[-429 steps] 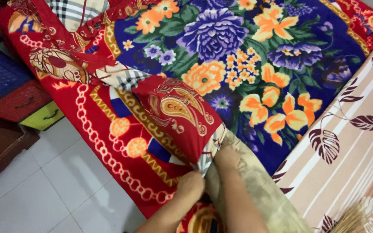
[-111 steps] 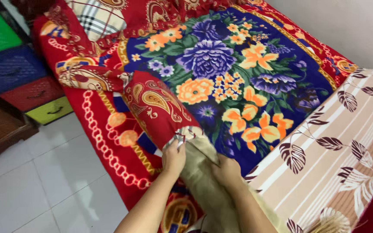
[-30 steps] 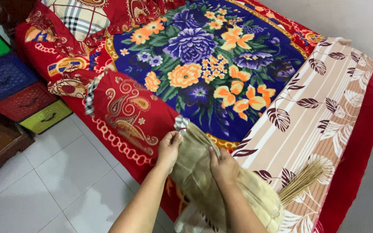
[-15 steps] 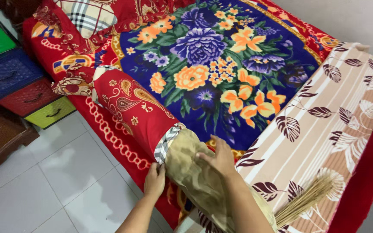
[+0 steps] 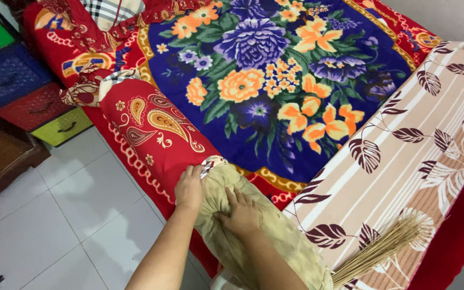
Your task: The person cleans a bolster by using a small broom to sweep debris off its surface and into a bin, then ties the end of the bolster case with string.
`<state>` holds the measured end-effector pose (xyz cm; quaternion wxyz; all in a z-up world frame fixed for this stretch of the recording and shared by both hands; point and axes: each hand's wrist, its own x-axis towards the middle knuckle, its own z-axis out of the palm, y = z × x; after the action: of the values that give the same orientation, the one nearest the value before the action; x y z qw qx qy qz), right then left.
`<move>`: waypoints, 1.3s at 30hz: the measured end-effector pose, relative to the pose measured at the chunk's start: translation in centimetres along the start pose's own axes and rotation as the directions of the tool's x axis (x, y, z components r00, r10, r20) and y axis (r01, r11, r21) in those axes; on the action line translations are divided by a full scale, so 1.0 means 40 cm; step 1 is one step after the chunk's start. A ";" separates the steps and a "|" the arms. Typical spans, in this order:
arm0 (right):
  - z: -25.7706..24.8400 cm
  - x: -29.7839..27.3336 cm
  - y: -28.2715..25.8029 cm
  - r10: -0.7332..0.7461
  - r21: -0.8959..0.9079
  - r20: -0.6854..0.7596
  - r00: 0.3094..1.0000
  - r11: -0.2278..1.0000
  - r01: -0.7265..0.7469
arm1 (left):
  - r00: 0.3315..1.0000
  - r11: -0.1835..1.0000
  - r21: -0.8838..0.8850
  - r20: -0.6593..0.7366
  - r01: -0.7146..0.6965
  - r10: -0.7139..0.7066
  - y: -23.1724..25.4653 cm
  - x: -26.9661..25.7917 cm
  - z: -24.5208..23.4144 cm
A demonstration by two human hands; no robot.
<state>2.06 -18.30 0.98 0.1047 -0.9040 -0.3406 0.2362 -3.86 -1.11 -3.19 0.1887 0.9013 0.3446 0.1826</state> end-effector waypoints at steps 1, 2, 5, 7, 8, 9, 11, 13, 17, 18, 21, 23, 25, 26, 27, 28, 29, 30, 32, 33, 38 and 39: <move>0.010 0.002 0.006 -0.016 -0.001 -0.007 1.000 1.000 0.016 | 1.000 1.000 -0.001 0.003 0.002 -0.002 0.006 -0.007 0.020; 0.018 0.006 0.011 -0.017 -0.004 -0.006 1.000 1.000 0.017 | 0.997 0.998 -0.045 -0.057 -0.049 0.046 0.018 -0.007 0.041; 0.044 0.017 0.032 -0.036 -0.026 -0.030 0.999 0.999 0.036 | 0.998 0.992 -0.112 -0.023 -0.060 0.058 0.057 -0.015 0.081; 0.061 0.029 0.047 -0.051 -0.067 -0.012 0.999 0.996 0.051 | 0.997 0.992 -0.130 0.075 -0.008 0.018 0.088 -0.034 0.094; 0.071 0.036 0.054 -0.055 -0.066 -0.010 0.998 0.996 0.054 | 0.994 0.986 -0.160 0.091 -0.038 0.053 0.105 -0.052 0.098; 0.081 0.042 0.062 -0.069 -0.063 -0.025 0.997 0.996 0.067 | 0.991 0.979 -0.191 0.105 -0.067 0.088 0.121 -0.071 0.099; 0.095 0.066 0.085 -0.089 -0.064 -0.044 0.995 0.994 0.086 | 0.993 0.966 -0.247 0.062 -0.078 0.096 0.146 -0.097 0.101; 0.115 0.083 0.105 -0.048 -0.207 0.039 0.998 0.977 0.055 | 0.995 0.951 -0.298 0.024 -0.088 0.099 0.175 -0.148 0.100; 0.130 0.136 0.144 -0.092 -0.145 0.015 0.996 0.985 0.093 | 0.989 0.913 -0.406 0.144 0.031 0.030 0.191 -0.223 0.066; 0.130 0.144 0.159 -0.097 -0.129 0.008 0.995 0.987 0.098 | 0.991 0.878 -0.477 0.134 0.040 0.028 0.191 -0.229 0.062; 0.129 0.154 0.182 -0.125 -0.055 -0.082 0.989 0.991 0.121 | 0.991 0.915 -0.403 0.117 -0.013 0.066 0.161 -0.207 0.073; 0.101 0.151 0.177 -0.150 0.003 -0.170 0.974 0.988 0.152 | 0.996 0.955 -0.292 0.059 -0.048 0.069 0.121 -0.196 0.077; 0.052 0.140 0.165 0.016 0.154 -0.140 0.990 0.988 0.005 | 0.989 0.987 -0.157 -0.149 -0.036 0.012 0.054 -0.191 0.070; 0.024 0.135 0.159 0.012 0.150 -0.140 0.990 0.989 0.009 | 0.953 0.989 -0.151 -0.298 0.006 -0.052 0.025 -0.190 0.069; -0.005 0.132 0.154 0.032 0.154 -0.116 0.993 0.988 -0.014 | 0.952 0.988 -0.151 -0.301 0.010 -0.056 0.004 -0.200 0.069; -0.028 0.126 0.149 0.055 0.161 -0.091 0.994 0.986 -0.040 | 0.920 0.952 -0.180 -0.265 0.249 -0.290 -0.019 -0.219 0.064; -0.052 0.126 0.144 0.053 0.161 -0.088 0.995 0.986 -0.038 | 0.831 0.859 -0.198 -0.226 0.472 -0.509 -0.038 -0.234 0.065; -0.074 0.129 0.137 0.094 0.145 -0.026 0.995 0.985 -0.089 | 0.830 0.858 -0.196 -0.226 0.475 -0.511 -0.051 -0.241 0.071; -0.094 0.108 0.127 0.138 0.127 0.036 0.990 0.982 -0.141 | 0.841 0.836 -0.104 0.125 0.539 -0.526 -0.063 -0.247 0.094; -0.100 0.095 0.124 0.059 -0.009 -0.120 0.991 0.998 -0.060 | 0.842 0.837 -0.103 0.126 0.537 -0.525 -0.060 -0.247 0.107; -0.106 -0.004 0.096 -0.008 -0.084 -0.285 0.958 0.996 -0.016 | 0.918 0.889 -0.230 0.080 0.396 -0.388 0.024 -0.207 0.119; -0.107 -0.029 0.087 -0.062 -0.104 -0.346 0.936 0.994 0.028 | 0.919 0.890 -0.232 0.083 0.393 -0.384 0.044 -0.194 0.116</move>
<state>5.42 -21.78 3.87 0.1248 -0.9275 -0.3483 0.0528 -6.15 -8.66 -7.92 0.3368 0.7870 0.4894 0.1665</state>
